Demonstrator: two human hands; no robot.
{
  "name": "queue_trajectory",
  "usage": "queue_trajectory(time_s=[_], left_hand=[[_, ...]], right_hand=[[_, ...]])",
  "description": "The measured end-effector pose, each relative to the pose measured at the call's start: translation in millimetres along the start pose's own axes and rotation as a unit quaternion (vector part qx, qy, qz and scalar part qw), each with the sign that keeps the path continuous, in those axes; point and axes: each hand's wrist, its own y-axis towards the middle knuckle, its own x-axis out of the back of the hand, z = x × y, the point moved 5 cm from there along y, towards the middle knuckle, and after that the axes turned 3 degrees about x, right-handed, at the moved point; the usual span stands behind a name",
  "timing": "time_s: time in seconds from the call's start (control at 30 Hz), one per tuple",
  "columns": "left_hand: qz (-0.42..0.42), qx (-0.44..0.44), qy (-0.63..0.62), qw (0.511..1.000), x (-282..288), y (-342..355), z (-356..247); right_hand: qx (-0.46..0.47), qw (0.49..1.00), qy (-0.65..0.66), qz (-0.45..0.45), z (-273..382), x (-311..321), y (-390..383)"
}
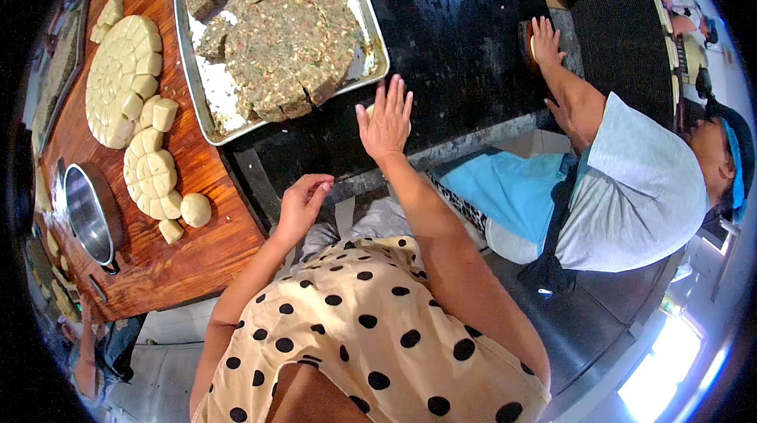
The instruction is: The person takes dough pieces and filling from a tray, flattens the dough, places the filling inside, and pinches the dough closed to form stuffed buns before placing them on a scale.
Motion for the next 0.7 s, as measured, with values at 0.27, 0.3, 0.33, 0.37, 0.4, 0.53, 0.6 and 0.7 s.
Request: queue_trajectory(time_s=[0.27, 0.3, 0.33, 0.37, 0.4, 0.53, 0.6, 0.7], left_hand=[[-0.019, -0.195, 0.234, 0.952, -11.5, 13.3, -34.8], [-0.028, -0.251, 0.299, 0.92, -18.7, 18.8, -45.4], [0.01, -0.268, 0.33, 0.905, -32.0, 27.9, -49.3], [0.043, -0.288, 0.361, 0.886, -42.5, 41.2, -55.2], [0.05, -0.308, 0.412, 0.856, -56.4, 55.2, -47.5], [0.015, -0.273, 0.503, 0.82, -75.5, 98.9, -21.6], [0.01, -0.28, 0.468, 0.838, -74.3, 102.6, -11.3], [0.023, -0.277, 0.445, 0.851, -68.4, 100.5, -20.4]], right_hand=[[-0.041, 0.994, 0.077, -0.071, -19.8, 16.7, -3.9], [-0.037, 0.995, 0.061, -0.076, -26.2, 21.4, -5.5], [-0.058, 0.996, 0.036, -0.059, -36.9, 12.1, -11.3], [-0.069, 0.995, 0.042, -0.051, -41.8, 7.7, -10.1], [-0.081, 0.995, 0.048, -0.043, -46.9, 3.7, -8.5], [-0.124, 0.969, 0.202, -0.074, -59.6, 17.9, -17.6], [-0.118, 0.967, 0.219, -0.051, -58.6, 26.3, -32.5], [-0.179, 0.925, 0.332, -0.045, -58.0, 18.7, -47.5]])
